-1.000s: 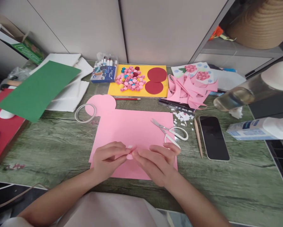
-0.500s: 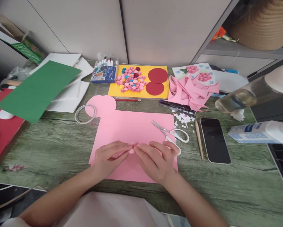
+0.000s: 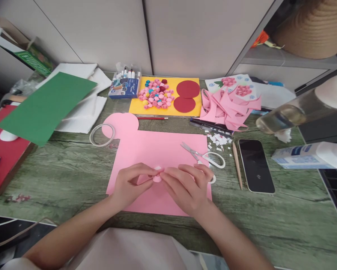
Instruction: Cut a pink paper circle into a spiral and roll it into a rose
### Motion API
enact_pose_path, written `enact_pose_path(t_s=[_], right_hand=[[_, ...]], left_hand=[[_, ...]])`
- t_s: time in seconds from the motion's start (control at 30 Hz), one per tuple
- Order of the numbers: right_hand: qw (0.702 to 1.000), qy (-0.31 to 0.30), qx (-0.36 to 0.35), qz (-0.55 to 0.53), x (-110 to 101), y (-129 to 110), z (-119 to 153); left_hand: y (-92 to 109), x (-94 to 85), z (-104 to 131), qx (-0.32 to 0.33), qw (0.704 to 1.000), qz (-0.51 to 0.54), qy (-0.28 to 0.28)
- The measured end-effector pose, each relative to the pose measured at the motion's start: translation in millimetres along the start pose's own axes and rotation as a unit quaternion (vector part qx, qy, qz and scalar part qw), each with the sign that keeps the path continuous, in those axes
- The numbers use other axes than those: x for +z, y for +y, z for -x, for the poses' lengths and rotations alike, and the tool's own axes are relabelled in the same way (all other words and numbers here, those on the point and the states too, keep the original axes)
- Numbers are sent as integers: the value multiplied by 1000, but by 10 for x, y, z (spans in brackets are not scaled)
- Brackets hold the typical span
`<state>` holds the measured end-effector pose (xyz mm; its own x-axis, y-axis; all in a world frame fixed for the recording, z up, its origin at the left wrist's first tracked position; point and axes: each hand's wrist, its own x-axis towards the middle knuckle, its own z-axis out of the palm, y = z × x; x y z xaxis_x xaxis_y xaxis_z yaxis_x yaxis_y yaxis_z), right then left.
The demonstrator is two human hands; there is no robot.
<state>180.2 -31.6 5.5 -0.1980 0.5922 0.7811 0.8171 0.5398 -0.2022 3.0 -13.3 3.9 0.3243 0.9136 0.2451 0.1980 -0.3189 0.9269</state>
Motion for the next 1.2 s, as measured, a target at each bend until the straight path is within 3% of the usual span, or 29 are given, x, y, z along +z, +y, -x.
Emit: enact_pose_path(t_s=[0.2, 0.33, 0.63, 0.87, 1.03, 1.2], right_hand=[[997, -3, 39, -62, -31, -32, 21], [995, -5, 47, -86, -33, -54, -1], [999, -39, -5, 24, 21, -25, -11], [998, -29, -39, 50, -1, -27, 16], [998, -19, -48, 40, -34, -13, -17], [998, -30, -53, 25, -72, 1, -26]], left_hand=[[-65, 4, 57, 56, 996, 64, 1], [-41, 7, 56, 60, 996, 66, 8], [-45, 19, 43, 78, 991, -102, 30], [-61, 27, 35, 125, 982, -142, 28], [8, 13, 19, 96, 989, -111, 11], [48, 10, 21, 39, 999, -8, 5]])
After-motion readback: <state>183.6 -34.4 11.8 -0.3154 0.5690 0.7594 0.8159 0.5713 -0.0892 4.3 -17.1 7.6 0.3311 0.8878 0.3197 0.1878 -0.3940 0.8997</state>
